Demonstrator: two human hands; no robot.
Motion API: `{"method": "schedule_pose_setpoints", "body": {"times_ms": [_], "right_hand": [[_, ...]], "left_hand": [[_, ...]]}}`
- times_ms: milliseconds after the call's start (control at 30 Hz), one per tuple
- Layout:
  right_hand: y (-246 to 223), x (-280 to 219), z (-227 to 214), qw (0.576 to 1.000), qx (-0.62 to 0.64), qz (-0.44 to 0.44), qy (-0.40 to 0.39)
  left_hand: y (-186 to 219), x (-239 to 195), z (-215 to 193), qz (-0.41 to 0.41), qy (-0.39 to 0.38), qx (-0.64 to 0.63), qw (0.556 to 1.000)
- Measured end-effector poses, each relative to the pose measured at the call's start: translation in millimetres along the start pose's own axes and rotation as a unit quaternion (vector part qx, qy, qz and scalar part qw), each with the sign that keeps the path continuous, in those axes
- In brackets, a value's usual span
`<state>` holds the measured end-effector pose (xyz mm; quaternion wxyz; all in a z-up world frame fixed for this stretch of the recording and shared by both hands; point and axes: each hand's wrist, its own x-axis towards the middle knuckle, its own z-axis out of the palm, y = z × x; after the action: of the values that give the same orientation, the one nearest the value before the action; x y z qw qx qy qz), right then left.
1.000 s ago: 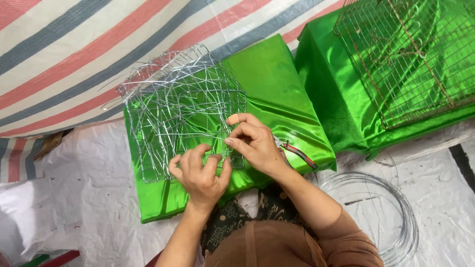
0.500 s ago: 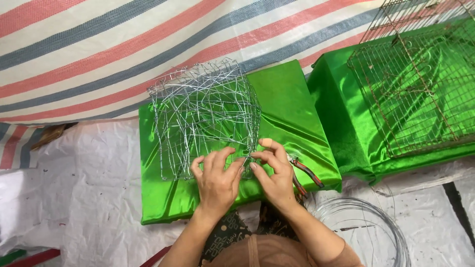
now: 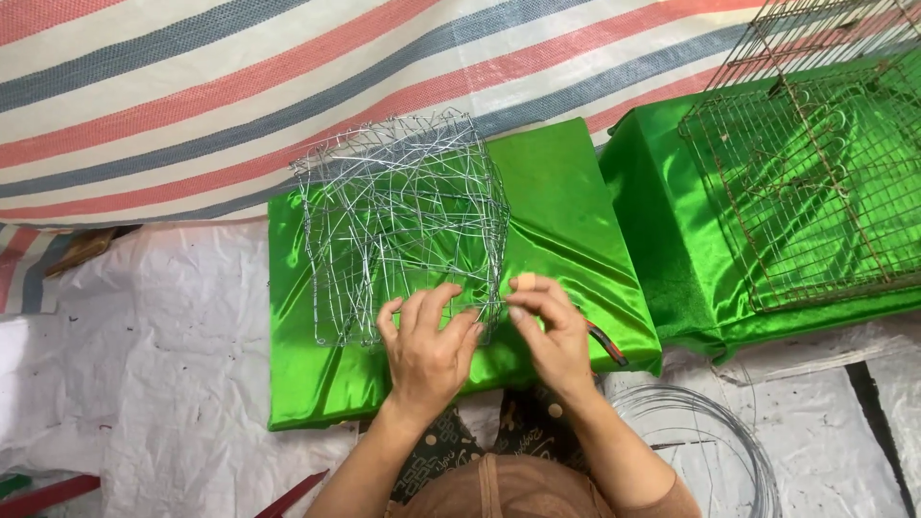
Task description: Reinforcing the joints of a wire mesh structure by twisting and cutting thin wire using pliers.
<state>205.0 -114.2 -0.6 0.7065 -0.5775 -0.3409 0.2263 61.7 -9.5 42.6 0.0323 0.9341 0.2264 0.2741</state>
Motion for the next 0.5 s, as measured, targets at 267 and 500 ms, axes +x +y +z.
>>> {"method": "schedule_pose_setpoints", "body": {"times_ms": [267, 500], "right_hand": [[-22, 97, -4, 0.975, -0.200, -0.083, -0.059], [-34, 104, 2, 0.956, -0.266, -0.067, -0.099]], "left_hand": [[7, 8, -4, -0.008, 0.006, 0.007, 1.000], [3, 9, 1, 0.011, 0.032, 0.019, 0.999]]}}
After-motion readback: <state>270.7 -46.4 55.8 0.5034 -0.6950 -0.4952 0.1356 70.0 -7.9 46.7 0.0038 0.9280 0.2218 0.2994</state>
